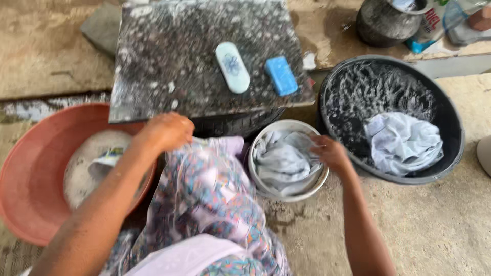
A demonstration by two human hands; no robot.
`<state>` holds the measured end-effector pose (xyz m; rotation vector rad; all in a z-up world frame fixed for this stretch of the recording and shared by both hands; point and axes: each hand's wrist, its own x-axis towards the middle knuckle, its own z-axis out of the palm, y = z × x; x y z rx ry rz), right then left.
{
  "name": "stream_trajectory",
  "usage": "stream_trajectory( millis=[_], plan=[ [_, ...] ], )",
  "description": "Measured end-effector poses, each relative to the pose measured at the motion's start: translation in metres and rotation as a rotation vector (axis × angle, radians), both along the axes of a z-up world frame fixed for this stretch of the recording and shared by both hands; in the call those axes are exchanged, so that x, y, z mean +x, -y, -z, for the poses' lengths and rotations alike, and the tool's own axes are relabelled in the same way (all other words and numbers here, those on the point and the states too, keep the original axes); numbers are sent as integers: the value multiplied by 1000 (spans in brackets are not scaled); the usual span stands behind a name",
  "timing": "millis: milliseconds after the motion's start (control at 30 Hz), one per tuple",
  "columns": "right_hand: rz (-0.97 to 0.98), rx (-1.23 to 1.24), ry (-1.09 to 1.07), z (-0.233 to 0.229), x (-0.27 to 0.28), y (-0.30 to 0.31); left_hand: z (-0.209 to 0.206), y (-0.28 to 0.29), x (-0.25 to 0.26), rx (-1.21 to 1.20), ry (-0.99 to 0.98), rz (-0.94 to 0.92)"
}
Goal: The person washes a white garment by hand using a bar of soap, scrubbing the fabric against a textured stone surface, and then wringing it out before placing it into a bucket.
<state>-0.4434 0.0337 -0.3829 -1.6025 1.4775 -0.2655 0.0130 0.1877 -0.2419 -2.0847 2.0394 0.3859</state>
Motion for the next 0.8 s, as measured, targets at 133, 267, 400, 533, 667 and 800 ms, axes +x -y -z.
stream_trajectory(
  millis=[133,267,400,533,667,800],
  plan=[
    [-383,-178,-399,57,24,-31,-7,-42,30,43,-73,-174],
    [-523,-185,-552,88,30,-45,-5,-78,31,31,-386,-23],
    [-568,-173,-627,97,36,-40,0,-107,11,65,-885,-29],
    [-534,-108,-660,110,53,-45,14,-132,13,-42,-817,-126],
    [-514,-298,-652,114,52,-48,83,-145,9,-264,-560,-451],
    [-560,-293,-638,118,49,-42,157,-160,-13,104,-814,-521]
  ],
)
